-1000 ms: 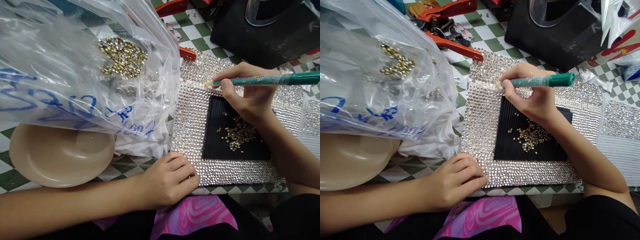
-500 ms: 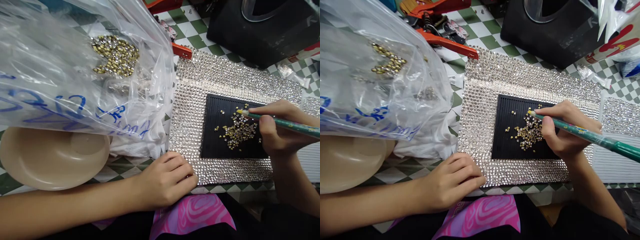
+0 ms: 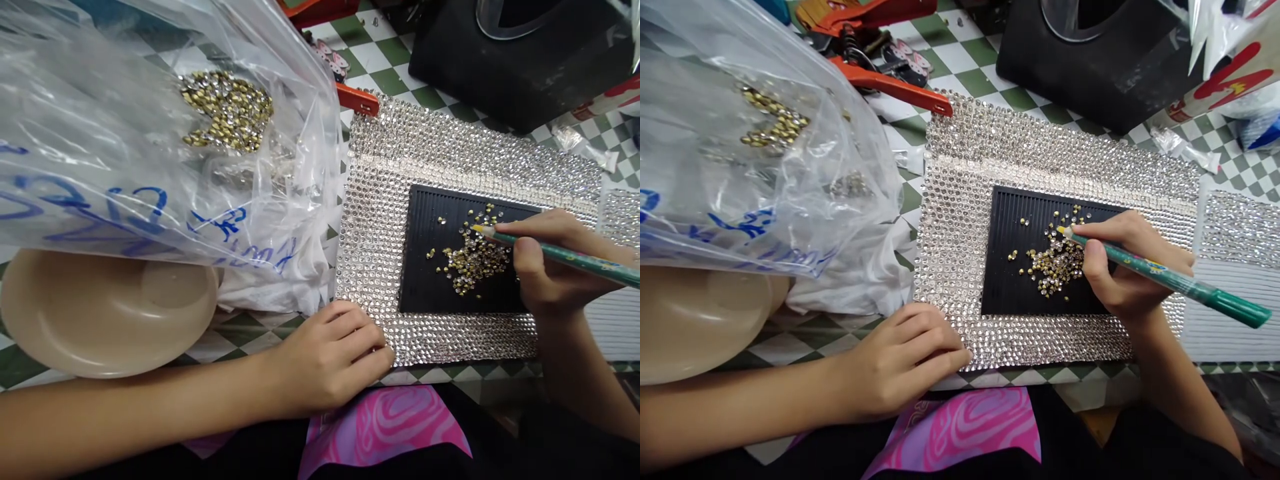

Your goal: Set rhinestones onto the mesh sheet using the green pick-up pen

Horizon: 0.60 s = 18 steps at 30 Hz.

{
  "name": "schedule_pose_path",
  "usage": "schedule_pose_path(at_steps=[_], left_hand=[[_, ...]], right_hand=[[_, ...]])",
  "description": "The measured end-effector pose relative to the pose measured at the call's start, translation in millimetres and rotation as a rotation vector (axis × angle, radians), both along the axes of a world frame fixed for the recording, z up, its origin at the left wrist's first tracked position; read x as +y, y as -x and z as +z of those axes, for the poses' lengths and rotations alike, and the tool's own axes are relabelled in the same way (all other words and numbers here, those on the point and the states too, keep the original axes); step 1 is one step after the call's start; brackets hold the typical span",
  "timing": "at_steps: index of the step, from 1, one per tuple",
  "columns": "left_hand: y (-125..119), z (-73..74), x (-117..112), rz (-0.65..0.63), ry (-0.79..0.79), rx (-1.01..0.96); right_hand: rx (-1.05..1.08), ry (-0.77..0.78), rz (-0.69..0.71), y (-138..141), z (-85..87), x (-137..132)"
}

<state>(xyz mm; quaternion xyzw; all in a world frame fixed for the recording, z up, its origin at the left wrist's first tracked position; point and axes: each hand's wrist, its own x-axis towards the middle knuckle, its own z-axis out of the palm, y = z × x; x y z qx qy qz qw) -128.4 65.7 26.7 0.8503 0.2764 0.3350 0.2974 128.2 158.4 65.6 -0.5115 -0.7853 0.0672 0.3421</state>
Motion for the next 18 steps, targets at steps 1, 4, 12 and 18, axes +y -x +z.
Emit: schedule_pose_path(at_steps=[1,4,12,18], left_hand=[[0,0.1,0,0.001,-0.001,0.0],[1,0.6,-1,-0.007,0.0,-0.001],[1,0.1,-2,0.0,-0.002,0.001],[2,0.2,-3,-0.008,0.001,-0.002]], right_hand=[[-0.012,0.009,-0.003,0,0.1,0],[0.007,-0.007,-0.014,0,-0.6,1],[0.064,-0.049,-0.058,1,-4.2,3],[0.16,-0.083,-0.077,14,4.5,12]])
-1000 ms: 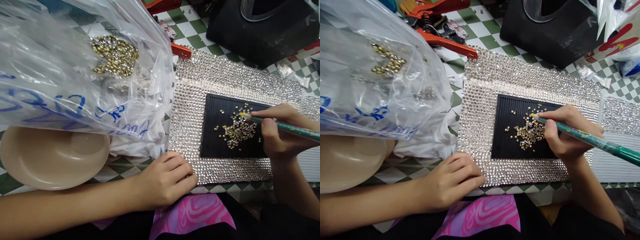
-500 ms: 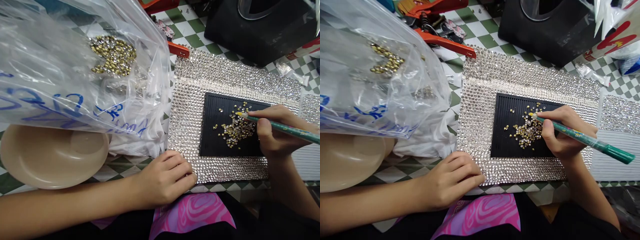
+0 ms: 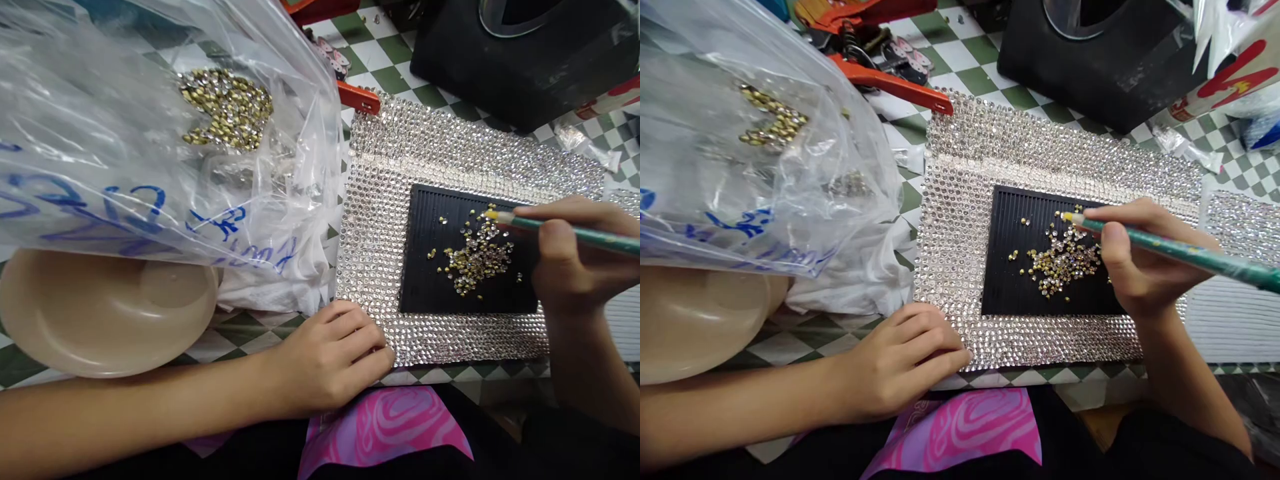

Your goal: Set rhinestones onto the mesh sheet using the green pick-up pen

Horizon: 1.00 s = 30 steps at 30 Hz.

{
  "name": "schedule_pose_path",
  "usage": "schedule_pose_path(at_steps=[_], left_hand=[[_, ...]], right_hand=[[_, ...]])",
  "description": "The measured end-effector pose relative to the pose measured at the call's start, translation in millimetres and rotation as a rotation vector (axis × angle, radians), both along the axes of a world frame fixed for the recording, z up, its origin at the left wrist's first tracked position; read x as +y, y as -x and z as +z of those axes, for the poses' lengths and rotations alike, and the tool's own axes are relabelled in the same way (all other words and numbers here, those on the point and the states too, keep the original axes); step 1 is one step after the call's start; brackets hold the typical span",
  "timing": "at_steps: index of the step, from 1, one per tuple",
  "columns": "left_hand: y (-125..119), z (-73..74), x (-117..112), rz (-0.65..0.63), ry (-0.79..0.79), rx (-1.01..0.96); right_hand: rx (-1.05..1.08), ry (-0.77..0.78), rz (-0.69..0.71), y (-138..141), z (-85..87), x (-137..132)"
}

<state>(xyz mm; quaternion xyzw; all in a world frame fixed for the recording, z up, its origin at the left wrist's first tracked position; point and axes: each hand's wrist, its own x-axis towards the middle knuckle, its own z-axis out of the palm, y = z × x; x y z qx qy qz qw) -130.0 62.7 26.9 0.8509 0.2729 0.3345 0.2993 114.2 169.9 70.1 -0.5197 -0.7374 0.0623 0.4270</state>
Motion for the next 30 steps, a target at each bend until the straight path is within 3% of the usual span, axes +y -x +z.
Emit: schedule_pose_path(at_steps=[4,9,12,30], left_hand=[[0,-0.6,1,-0.005,-0.007,0.002],[-1,-0.2,1,0.009,-0.01,0.0],[0,0.0,1,0.011,-0.019,-0.005],[-1,-1.3,1,0.012,-0.011,-0.011]], right_hand=[[0.026,-0.046,0.106,24,6.2,18],[-0.026,0.198,0.3,48,0.9,41],[-0.085,0.25,0.359,51,-4.3,50],[-0.237,0.195,0.399,48,-8.4,55]])
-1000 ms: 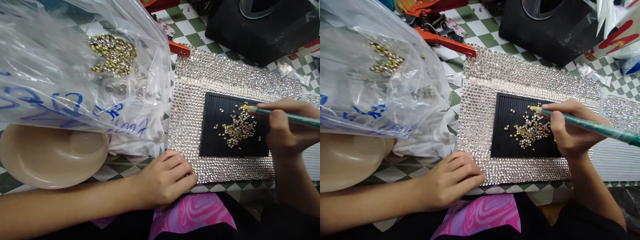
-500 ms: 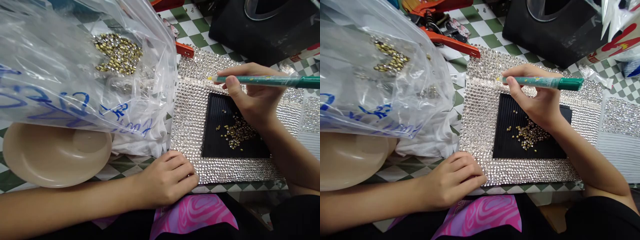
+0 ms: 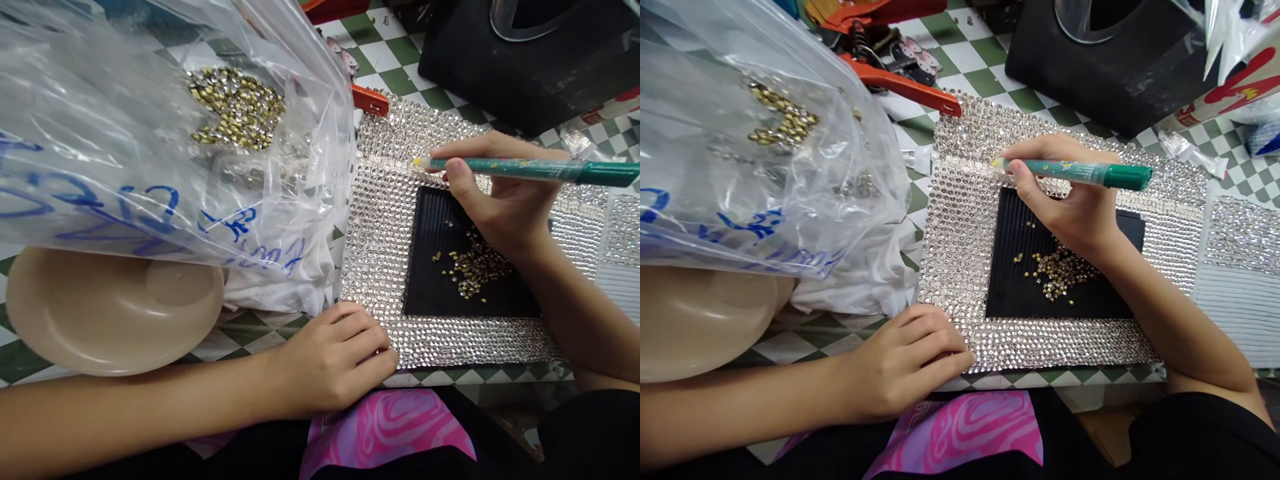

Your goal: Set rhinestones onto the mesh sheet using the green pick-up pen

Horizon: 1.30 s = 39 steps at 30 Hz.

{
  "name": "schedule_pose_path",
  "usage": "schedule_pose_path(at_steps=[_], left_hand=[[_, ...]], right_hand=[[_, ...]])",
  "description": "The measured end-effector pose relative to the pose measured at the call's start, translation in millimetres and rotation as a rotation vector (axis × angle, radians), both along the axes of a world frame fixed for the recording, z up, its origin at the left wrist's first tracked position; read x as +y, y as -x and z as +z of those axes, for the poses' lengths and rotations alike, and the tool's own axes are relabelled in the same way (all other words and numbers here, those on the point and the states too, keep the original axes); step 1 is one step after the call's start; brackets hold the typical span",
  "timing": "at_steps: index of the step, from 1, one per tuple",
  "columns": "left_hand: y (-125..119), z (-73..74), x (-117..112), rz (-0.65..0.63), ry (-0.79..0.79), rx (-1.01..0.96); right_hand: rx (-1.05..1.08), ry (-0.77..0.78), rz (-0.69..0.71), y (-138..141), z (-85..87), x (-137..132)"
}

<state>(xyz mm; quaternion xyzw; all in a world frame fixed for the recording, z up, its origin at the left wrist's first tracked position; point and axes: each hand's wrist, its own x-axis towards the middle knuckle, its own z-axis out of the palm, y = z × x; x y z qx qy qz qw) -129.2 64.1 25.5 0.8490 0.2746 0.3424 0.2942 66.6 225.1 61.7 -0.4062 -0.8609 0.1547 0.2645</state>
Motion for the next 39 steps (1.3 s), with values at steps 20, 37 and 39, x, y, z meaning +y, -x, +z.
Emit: schedule_pose_path(at_steps=[20,37,39], left_hand=[[-1,2.6,1,-0.004,-0.003,0.009],[1,1.5,-2,-0.016,0.008,0.02],[1,1.9,-1,-0.011,0.007,0.025]], right_hand=[[0.093,-0.203,-0.33,-56,5.0,-69],[0.076,-0.136,-0.263,-53,2.4,-71],[0.088,-0.114,-0.27,-52,2.4,-70]])
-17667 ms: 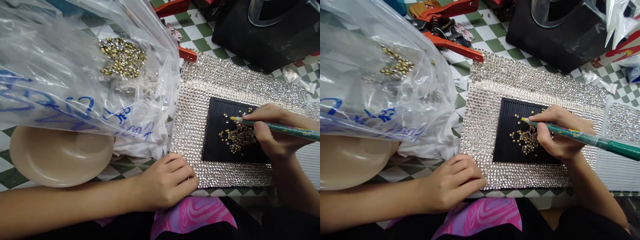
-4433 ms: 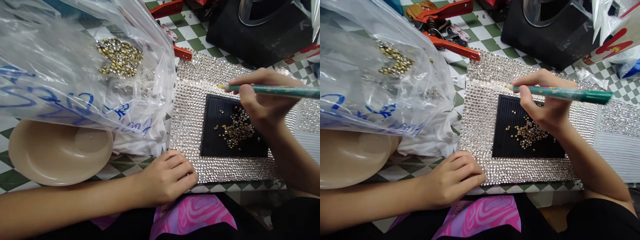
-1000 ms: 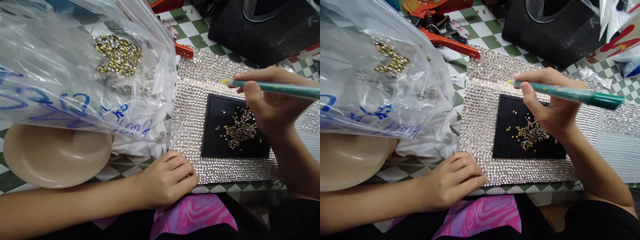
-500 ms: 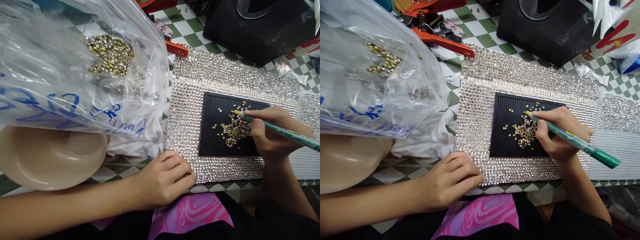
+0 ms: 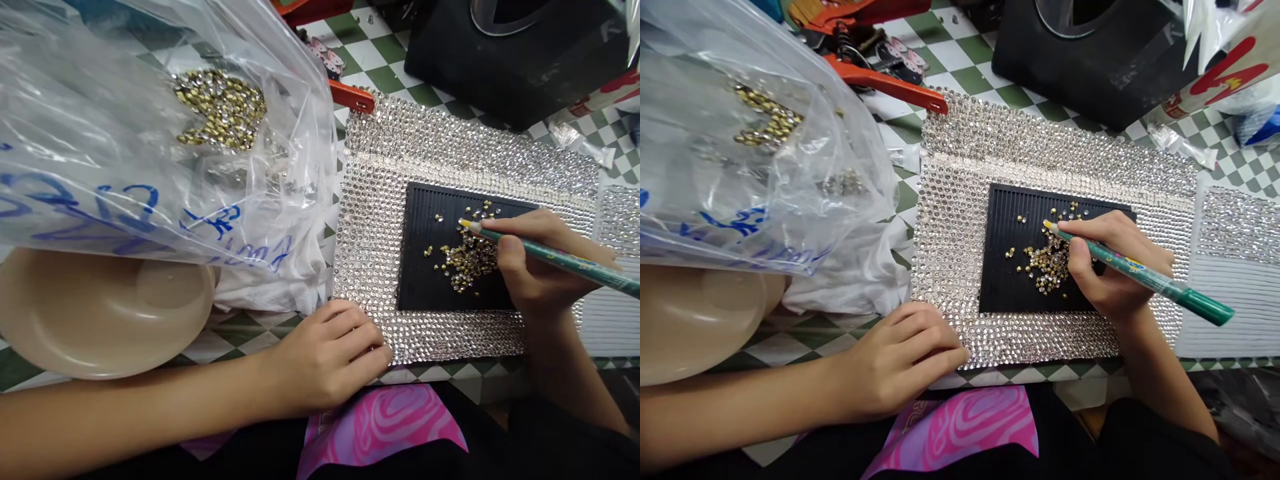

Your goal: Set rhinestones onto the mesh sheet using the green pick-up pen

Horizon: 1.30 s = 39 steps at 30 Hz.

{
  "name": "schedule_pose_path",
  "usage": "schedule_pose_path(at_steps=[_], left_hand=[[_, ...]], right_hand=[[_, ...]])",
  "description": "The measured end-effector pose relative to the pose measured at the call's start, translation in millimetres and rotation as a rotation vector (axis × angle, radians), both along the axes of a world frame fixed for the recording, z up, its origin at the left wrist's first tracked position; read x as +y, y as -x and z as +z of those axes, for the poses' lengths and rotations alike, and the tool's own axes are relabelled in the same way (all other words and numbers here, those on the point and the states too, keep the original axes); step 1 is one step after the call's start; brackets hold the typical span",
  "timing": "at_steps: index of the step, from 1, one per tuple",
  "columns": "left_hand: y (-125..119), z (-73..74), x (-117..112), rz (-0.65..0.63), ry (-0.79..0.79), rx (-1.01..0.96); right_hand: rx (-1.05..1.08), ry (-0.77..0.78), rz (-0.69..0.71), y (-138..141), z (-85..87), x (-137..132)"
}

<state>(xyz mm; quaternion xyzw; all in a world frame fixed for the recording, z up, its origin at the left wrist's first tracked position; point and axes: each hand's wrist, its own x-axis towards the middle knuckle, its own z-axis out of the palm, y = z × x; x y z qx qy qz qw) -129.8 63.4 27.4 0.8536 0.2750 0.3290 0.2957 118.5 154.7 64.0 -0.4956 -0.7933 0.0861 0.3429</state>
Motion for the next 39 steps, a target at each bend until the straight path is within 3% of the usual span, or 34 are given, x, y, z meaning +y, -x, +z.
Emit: schedule_pose_path(at_steps=[6,23,30,34,39], left_hand=[[-1,-1.5,2,-0.003,-0.003,-0.008],[-1,-1.6,0,0.003,-0.012,-0.014],[0,-0.7,-1,0.003,-0.023,-0.019],[0,-1.2,-1,0.004,-0.022,-0.012],[0,-1.6,0,0.006,-0.021,-0.014]], right_hand=[[0.167,0.072,-0.091,3,3.9,3],[0.068,0.069,-0.093,-3,-2.2,6],[0.089,0.089,-0.076,2,13.6,13],[0.074,0.134,0.023,17,19.3,37],[0.073,0.155,0.202,40,6.3,67]])
